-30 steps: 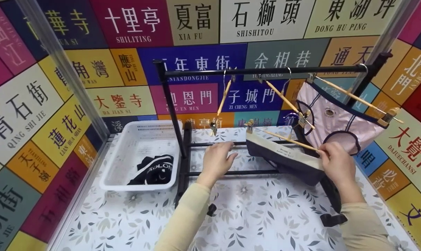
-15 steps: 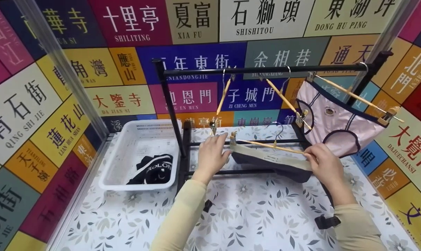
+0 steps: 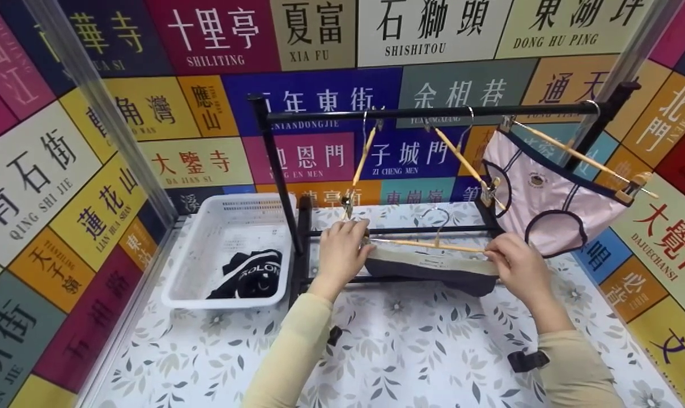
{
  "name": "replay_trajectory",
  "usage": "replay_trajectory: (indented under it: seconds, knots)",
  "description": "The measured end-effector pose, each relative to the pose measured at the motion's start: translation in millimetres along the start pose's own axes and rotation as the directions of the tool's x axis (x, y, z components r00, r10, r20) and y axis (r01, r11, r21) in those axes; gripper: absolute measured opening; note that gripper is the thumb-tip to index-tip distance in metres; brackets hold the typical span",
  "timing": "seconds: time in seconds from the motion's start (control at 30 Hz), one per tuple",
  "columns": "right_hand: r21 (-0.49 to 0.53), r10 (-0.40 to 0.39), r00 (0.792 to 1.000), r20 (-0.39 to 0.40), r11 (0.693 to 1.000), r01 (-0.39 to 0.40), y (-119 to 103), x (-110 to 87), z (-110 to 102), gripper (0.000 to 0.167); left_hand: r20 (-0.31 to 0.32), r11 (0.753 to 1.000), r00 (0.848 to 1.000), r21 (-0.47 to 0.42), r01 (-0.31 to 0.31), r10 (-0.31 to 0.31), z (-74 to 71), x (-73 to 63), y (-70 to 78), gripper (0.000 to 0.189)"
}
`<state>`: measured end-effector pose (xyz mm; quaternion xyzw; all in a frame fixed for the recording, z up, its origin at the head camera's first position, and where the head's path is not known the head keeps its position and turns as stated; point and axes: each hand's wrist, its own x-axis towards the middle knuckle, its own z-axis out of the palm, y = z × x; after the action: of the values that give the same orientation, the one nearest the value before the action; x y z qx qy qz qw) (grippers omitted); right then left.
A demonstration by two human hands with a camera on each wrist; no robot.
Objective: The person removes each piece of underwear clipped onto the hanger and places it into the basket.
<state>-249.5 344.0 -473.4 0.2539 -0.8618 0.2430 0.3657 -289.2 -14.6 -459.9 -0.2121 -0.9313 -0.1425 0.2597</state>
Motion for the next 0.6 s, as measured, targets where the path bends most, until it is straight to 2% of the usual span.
replay_trajectory:
  seconds: [0.07,0.2,0.4,0.53,0.6]
  knots:
    - [0.009,-0.013,1.000,-0.006,1.000,0.013,0.2,0.5,1.1,0.018,0.018,1.000,1.000,-0.006,0.003,-0.003,-2.1,-0.8,0.9,0.039]
    - [0.017,-0.014,1.000,-0.016,1.000,0.014,-0.9,1.5,3.4,0.005,0.036,0.999,0.999,-0.036,0.012,-0.011,-6.9,-1.6,1.5,0.026]
    - [0.032,-0.009,1.000,-0.009,0.999,0.010,-4.1,3.2,7.1,0.021,-0.008,0.995,1.000,-0.095,-0.010,0.009,-15.5,-4.4,-1.6,0.021]
    - [0.068,-0.034,0.999,0.002,0.997,0.034,-4.8,6.0,8.2,0.005,-0.025,0.995,0.999,-0.093,-0.027,0.025,-23.2,-7.0,-4.4,0.021]
    - [0.090,-0.037,0.999,0.014,0.995,0.035,-4.8,7.5,8.6,0.011,-0.028,0.996,0.999,-0.088,-0.030,0.028,-27.6,-8.2,-5.5,0.022]
